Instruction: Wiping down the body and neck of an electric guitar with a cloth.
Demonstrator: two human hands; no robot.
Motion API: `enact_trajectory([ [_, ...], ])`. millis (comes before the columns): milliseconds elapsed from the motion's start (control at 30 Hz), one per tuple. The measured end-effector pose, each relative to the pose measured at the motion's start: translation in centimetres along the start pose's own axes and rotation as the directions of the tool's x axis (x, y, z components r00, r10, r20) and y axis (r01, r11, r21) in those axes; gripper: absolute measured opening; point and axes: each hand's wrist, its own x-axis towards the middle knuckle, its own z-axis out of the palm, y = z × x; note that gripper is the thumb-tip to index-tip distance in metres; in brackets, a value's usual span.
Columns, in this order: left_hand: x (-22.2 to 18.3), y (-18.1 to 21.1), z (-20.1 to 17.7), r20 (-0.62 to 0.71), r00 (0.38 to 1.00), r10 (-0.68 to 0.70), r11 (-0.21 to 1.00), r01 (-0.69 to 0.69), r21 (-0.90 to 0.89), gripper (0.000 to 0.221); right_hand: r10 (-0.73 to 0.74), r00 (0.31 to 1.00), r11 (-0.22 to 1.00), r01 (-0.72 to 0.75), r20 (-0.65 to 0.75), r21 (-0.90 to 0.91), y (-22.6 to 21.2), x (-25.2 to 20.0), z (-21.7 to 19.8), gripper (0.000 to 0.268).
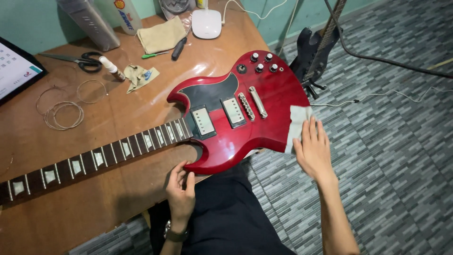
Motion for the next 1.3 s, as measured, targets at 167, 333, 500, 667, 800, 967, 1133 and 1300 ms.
enact_trajectory([
  [167,0.3,-0.7,-0.6,0.033,0.999,0.037,0.999,-0.036,-0.025,0.037,-0.215,0.975,0.977,0.215,-0.063,-0.015,-2.8,5.3,2.6,0.066],
  [333,0.2,-0.9,-0.9,0.027,0.999,0.041,0.999,-0.042,0.021,0.038,-0.335,0.808,0.903,0.422,-0.484,0.08,-4.5,1.8,5.3,0.034],
  [500,0.3,-0.7,-0.8,0.035,0.996,0.079,0.996,-0.08,0.044,0.037,-0.213,0.737,0.912,0.385,-0.642,0.139,-6.9,7.4,2.6,0.036],
  [667,0.1,-0.3,-0.9,0.046,0.998,0.04,0.999,-0.041,0.028,0.036,-0.338,0.851,0.866,0.449,-0.403,0.221,-11.2,13.5,1.2,0.023],
  [800,0.5,-0.6,-1.0,0.055,0.993,0.102,0.994,-0.104,0.044,0.035,-0.411,0.789,0.844,0.518,-0.457,0.136,-8.7,9.9,3.4,0.048],
  [967,0.2,-0.1,-1.1,0.074,0.993,0.091,0.993,-0.096,0.064,0.036,-0.357,0.87,0.932,0.358,-0.342,-0.062,-7.1,1.5,2.9,0.061],
  [1133,0.2,-0.5,-1.1,0.069,0.993,0.097,0.993,-0.101,0.059,0.034,-0.218,0.827,0.813,0.447,-0.518,0.372,-9.2,2.5,0.0,0.029],
  [1300,0.4,-0.2,-1.3,0.09,0.991,0.102,0.992,-0.108,0.062,0.035,-0.288,0.764,0.814,0.513,-0.578,0.272,-11.4,8.4,3.6,0.033],
])
